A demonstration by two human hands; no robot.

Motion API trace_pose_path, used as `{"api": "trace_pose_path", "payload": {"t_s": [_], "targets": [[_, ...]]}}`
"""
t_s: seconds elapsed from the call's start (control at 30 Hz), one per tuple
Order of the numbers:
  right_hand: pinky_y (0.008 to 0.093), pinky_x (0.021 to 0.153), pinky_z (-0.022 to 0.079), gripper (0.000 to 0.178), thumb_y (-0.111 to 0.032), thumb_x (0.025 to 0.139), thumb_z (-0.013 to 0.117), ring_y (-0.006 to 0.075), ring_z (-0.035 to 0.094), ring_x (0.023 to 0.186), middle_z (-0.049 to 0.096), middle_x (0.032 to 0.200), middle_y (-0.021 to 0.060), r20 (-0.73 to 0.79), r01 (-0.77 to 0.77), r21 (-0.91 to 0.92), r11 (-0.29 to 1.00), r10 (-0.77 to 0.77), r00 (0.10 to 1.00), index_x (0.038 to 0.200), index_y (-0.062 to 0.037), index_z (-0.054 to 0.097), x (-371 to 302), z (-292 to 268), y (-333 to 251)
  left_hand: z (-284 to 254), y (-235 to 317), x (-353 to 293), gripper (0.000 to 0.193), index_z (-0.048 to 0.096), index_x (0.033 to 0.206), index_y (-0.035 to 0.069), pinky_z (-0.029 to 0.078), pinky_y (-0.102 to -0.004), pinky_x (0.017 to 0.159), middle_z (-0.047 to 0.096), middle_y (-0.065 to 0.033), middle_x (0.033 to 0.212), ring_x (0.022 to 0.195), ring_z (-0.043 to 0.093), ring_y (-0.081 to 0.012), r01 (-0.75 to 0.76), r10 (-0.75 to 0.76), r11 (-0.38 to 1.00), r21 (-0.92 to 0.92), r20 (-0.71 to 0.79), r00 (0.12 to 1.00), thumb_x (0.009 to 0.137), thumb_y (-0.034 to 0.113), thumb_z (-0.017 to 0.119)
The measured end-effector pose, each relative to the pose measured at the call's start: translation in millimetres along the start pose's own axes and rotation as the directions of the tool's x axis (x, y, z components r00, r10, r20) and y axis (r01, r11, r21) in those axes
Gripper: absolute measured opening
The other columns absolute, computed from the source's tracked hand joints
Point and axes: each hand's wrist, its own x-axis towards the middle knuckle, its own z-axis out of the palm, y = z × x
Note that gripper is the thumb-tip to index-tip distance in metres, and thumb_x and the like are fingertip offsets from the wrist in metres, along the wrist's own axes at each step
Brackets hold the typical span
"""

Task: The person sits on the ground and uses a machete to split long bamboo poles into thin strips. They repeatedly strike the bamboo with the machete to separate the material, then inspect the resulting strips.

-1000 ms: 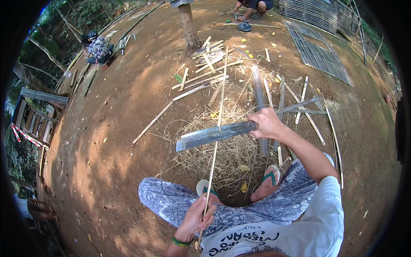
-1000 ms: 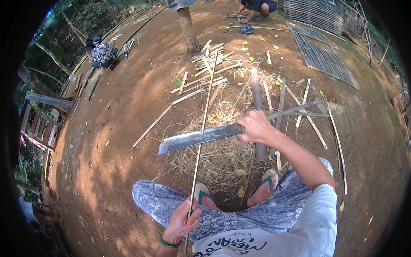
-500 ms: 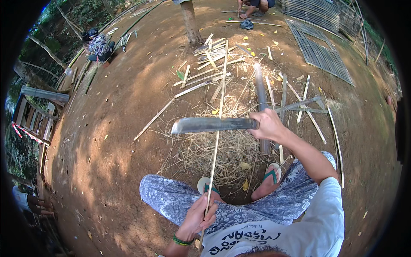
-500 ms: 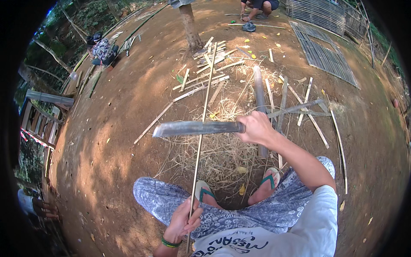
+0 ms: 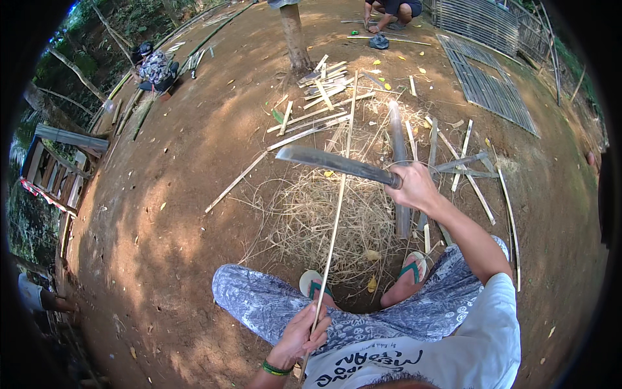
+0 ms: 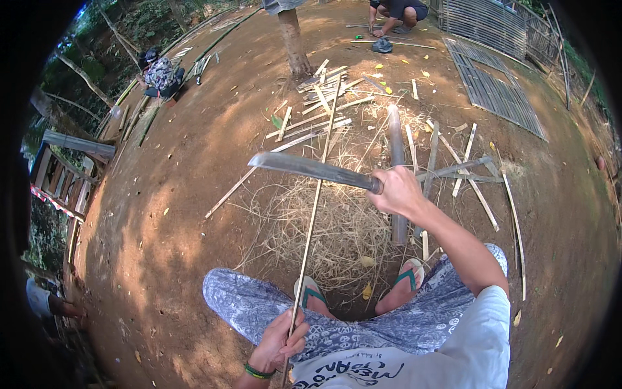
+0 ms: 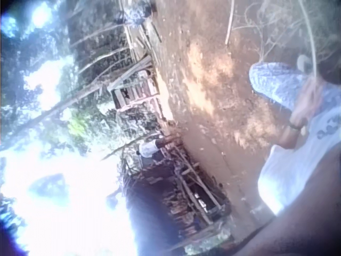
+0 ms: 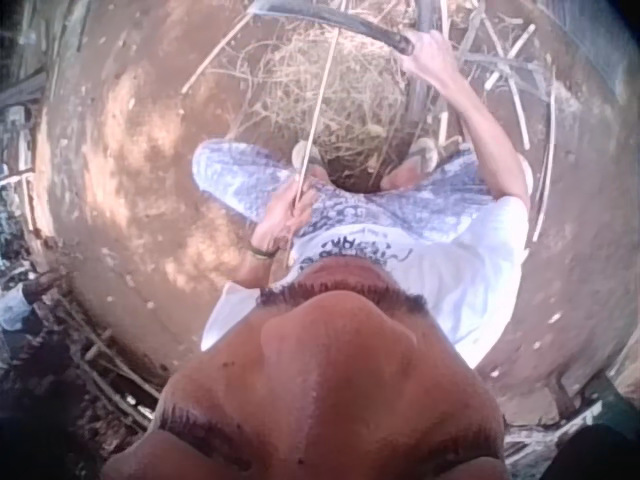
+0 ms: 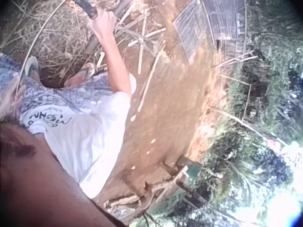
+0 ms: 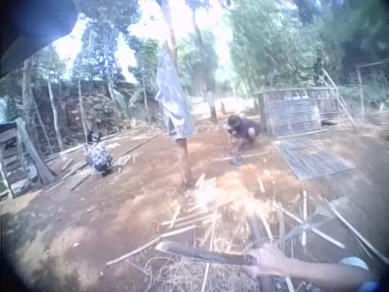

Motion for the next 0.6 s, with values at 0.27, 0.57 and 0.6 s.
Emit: {"api": "trace_pose_path", "payload": {"t_s": [0.27, 0.57, 0.6], "targets": [[0.0409, 0.050, 0.051, 0.015, -0.019, 0.072, 0.065, 0.0259, 0.056, 0.041, 0.055, 0.046, 0.0080, -0.009, -0.180, 0.036, 0.983, 0.181, 0.983, 0.065, -0.0061, 0.063, 17, -9, 26, -1, -8, -8, 0.030, 0.039, 0.097, 0.009, 0.027, -0.0193, 0.033, 0.036, -0.0007, 0.059, 0.036, 0.029, -0.0071, 0.042, -0.037, 0.996, -0.079, 0.058, 0.998, 0.111, 0.032, 0.026], [0.0394, 0.046, 0.050, 0.020, -0.020, 0.076, 0.061, 0.0215, 0.053, 0.039, 0.055, 0.048, 0.0074, 0.048, -0.175, -0.015, 0.985, 0.175, 0.983, 0.060, -0.0074, 0.058, 21, -23, 22, -6, -9, -14, 0.033, 0.039, 0.093, 0.009, 0.028, -0.0187, 0.034, 0.036, -0.0002, 0.060, 0.037, 0.028, -0.0067, 0.071, -0.071, 0.996, -0.045, 0.005, 0.997, 0.111, 0.034, 0.027], [0.0408, 0.048, 0.051, 0.017, -0.019, 0.075, 0.061, 0.0220, 0.054, 0.040, 0.054, 0.047, 0.0078, -0.044, -0.171, -0.044, 0.984, 0.169, 0.985, 0.064, -0.0061, 0.062, 28, -22, 35, -7, -10, -14, 0.033, 0.039, 0.093, 0.009, 0.028, -0.0187, 0.034, 0.036, -0.0002, 0.060, 0.037, 0.029, -0.0065, 0.077, -0.076, 0.996, -0.049, 0.019, 0.997, 0.111, 0.034, 0.027]]}}
